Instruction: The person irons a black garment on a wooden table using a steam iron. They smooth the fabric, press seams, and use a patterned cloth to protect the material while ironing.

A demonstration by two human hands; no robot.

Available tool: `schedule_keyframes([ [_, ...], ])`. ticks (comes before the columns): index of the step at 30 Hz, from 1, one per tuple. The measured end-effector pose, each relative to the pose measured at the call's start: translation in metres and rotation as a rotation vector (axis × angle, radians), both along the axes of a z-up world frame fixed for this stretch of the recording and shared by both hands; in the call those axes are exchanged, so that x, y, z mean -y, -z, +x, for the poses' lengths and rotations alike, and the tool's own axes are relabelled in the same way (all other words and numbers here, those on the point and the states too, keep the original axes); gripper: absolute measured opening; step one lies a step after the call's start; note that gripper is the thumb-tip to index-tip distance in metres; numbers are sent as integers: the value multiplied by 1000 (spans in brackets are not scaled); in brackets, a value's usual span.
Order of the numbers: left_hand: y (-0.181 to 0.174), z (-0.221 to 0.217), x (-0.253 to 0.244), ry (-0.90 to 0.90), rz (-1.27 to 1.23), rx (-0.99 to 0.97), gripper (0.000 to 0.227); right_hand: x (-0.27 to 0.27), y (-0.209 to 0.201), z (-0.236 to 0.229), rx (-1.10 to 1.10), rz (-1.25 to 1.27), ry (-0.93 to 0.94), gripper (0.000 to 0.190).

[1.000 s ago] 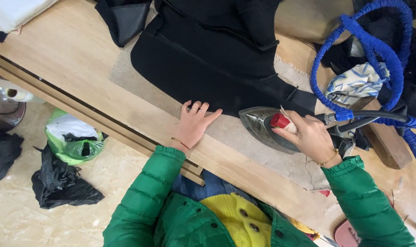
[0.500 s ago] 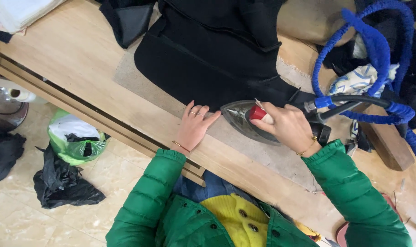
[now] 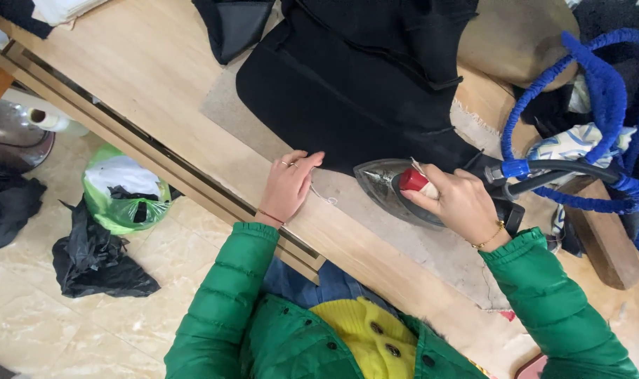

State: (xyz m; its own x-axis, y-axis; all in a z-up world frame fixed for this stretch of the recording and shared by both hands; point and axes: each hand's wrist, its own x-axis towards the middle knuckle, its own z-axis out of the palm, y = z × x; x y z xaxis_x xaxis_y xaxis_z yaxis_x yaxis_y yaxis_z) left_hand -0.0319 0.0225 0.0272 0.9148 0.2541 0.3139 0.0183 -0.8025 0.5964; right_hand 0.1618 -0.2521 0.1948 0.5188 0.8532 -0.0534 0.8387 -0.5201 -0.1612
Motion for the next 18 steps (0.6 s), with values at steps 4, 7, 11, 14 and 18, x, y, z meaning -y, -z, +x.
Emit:
schedule_keyframes([
  [4, -4, 0, 3, 12, 250, -14, 34, 0, -1, 0, -22, 7, 9, 38],
  [7, -4, 2, 5, 40, 312, -20, 31, -4, -4, -3, -44, 36, 14, 39],
  [11, -2, 2, 8, 11, 337, -86, 32, -13, -1, -8, -37, 52, -30, 39],
  [14, 6, 8, 9, -50, 229, -108, 33, -19, 5, -6, -14, 62, -65, 38],
  [18, 13, 20, 10, -192, 23, -52, 19, -23, 8, -9, 15, 68, -72, 38],
])
